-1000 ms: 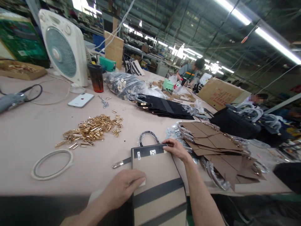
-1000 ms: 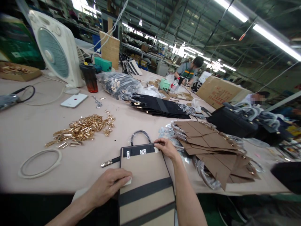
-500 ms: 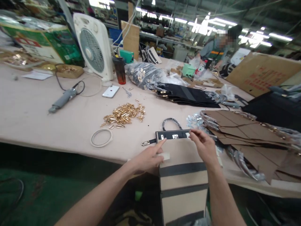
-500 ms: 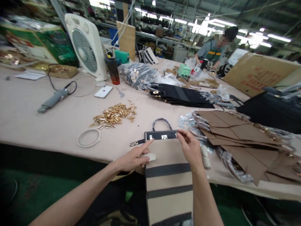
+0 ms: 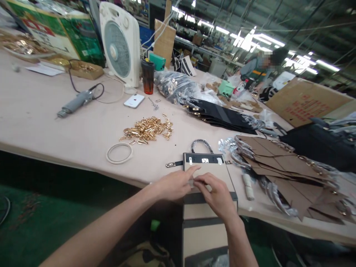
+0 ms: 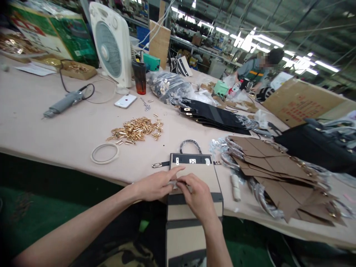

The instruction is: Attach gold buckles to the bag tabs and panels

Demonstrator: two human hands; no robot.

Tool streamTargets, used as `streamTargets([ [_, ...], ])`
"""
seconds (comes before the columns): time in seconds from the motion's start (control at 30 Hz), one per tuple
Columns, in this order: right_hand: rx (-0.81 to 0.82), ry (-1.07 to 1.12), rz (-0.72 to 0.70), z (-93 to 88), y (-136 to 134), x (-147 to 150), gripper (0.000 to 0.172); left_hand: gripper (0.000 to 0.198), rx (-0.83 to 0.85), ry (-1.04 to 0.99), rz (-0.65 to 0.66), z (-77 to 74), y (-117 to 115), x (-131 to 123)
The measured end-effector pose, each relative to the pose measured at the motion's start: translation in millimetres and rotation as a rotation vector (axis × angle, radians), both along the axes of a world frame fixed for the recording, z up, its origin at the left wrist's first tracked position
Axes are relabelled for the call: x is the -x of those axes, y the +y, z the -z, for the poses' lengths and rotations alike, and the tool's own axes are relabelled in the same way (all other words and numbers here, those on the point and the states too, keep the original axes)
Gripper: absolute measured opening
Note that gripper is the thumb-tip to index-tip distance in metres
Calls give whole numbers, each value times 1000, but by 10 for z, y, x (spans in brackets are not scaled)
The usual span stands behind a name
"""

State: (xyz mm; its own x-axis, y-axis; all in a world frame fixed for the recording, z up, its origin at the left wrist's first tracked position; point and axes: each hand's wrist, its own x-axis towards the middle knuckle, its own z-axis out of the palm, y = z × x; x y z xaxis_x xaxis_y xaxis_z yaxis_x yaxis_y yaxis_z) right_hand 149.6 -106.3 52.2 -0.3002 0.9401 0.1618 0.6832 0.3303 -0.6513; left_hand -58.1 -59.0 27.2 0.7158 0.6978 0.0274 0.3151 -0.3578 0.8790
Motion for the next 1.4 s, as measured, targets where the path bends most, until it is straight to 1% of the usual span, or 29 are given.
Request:
streamTargets([
  [0.13, -2, 18, 28, -47, -37, -6, 7, 31, -22, -4, -53, 22, 1, -8],
  [0.17, -2, 24, 33, -54, -44, -8, 7, 27, -42, -2, -54, 32, 6, -12],
  [0.3, 38, 36, 25, -69, -59, -34, 8, 29, -114, -23, -13, 36, 29, -21],
  [0.4, 60, 48, 13, -66, -67, -57, 9, 29, -130, -67, 0, -9, 28, -18],
  [0.47, 73, 72, 8, -54, -73, -54, 10, 30, -112, -114, -1, -41, 14, -25],
  [0.53, 68, 125, 3, -31, -89, -24, 11, 29, -10, -186, -25, -46, -10, -49],
  [0.57, 39, 158, 3, -15, -102, 1, 11, 28, 85, -235, -47, -33, -24, -69],
  [0.67, -137, 240, -4, 55, -161, 67, 13, 28, 435, -384, -135, 63, -58, -146],
  [0.7, -188, 261, -10, 82, -179, 66, 13, 30, 513, -416, -172, 105, -62, -170],
  [0.73, -213, 284, -18, 108, -189, 42, 14, 31, 542, -425, -208, 146, -60, -188],
  [0.77, -215, 313, -14, 129, -185, -7, 13, 32, 518, -409, -240, 183, -53, -200],
  [0.8, -206, 346, 10, 143, -164, -82, 12, 32, 444, -369, -259, 216, -44, -205],
  [0.83, -196, 378, 59, 147, -123, -178, 9, 31, 336, -310, -259, 243, -33, -204],
  [0.9, -178, 417, 196, 119, 23, -400, 3, 29, 88, -164, -207, 284, -22, -191],
  [0.93, -168, 415, 258, 92, 122, -506, 5, 28, -18, -95, -170, 300, -24, -184],
  [0.97, -154, 398, 291, 63, 232, -597, 9, 27, -99, -37, -137, 315, -32, -179],
  [1.0, -132, 368, 288, 36, 348, -668, 12, 27, -156, 6, -112, 329, -43, -175],
  [1.1, -53, 258, 171, 13, 680, -764, 19, 26, -235, 56, -92, 364, -83, -172],
  [1.2, 36, 177, 90, 83, 915, -740, 18, 26, -259, 51, -77, 379, -97, -166],
  [1.3, 100, 124, 55, 185, 1031, -699, 17, 23, -274, 46, -74, 380, -89, -155],
  [1.4, 115, 93, 41, 249, 1070, -689, 17, 22, -293, 50, -85, 389, -84, -150],
])
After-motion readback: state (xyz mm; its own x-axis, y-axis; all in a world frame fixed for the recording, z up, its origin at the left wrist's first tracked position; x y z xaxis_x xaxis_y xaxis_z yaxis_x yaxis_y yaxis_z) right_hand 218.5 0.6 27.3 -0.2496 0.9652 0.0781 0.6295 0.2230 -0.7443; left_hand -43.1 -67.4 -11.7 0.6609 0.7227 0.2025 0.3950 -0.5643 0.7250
